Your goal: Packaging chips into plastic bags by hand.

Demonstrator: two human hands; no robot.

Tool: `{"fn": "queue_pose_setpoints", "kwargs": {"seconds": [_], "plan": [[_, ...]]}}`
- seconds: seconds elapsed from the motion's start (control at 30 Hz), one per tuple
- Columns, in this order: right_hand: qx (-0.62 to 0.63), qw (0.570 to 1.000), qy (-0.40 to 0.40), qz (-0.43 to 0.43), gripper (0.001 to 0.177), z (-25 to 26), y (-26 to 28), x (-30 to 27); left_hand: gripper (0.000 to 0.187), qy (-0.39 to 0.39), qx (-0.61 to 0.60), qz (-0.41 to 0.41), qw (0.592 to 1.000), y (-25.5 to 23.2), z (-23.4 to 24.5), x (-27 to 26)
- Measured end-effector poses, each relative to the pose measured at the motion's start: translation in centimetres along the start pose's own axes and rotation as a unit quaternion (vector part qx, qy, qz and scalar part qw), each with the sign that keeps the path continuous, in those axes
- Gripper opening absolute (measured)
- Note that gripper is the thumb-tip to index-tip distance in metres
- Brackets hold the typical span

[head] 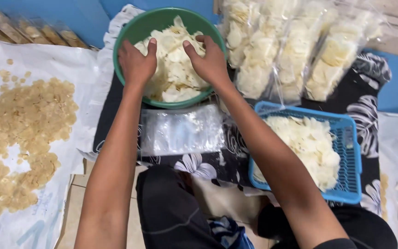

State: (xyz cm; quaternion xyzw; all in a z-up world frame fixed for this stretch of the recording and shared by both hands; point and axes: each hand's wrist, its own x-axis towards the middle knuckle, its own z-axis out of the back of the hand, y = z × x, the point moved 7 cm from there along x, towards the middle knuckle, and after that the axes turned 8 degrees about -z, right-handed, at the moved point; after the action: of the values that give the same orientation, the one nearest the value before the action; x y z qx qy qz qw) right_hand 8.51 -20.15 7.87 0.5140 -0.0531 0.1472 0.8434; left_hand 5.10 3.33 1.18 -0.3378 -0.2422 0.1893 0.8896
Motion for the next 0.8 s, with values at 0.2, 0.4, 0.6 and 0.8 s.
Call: {"fn": "queue_pose_setpoints", "kwargs": {"seconds": [0.2, 0.4, 0.6, 0.8], "plan": [[-0.18, 0.939, 0.076, -0.283, 0.112, -8.0, -9.7, 6.6, 0.109, 0.108, -0.052, 0.219, 0.968, 3.1, -4.2, 2.5], [-0.148, 0.918, 0.108, -0.351, 0.113, -11.1, -10.5, 5.5, 0.1, 0.148, -0.064, 0.283, 0.946, -1.0, -4.2, 0.1], [-0.075, 0.93, 0.056, -0.355, 0.089, -10.2, -7.9, 3.5, 0.078, 0.128, -0.12, 0.251, 0.952, -2.4, -4.7, -0.7], [0.039, 0.937, -0.049, -0.344, 0.054, -9.3, -4.8, 1.9, 0.072, 0.054, -0.172, 0.227, 0.957, -3.8, -3.0, -1.1]]}}
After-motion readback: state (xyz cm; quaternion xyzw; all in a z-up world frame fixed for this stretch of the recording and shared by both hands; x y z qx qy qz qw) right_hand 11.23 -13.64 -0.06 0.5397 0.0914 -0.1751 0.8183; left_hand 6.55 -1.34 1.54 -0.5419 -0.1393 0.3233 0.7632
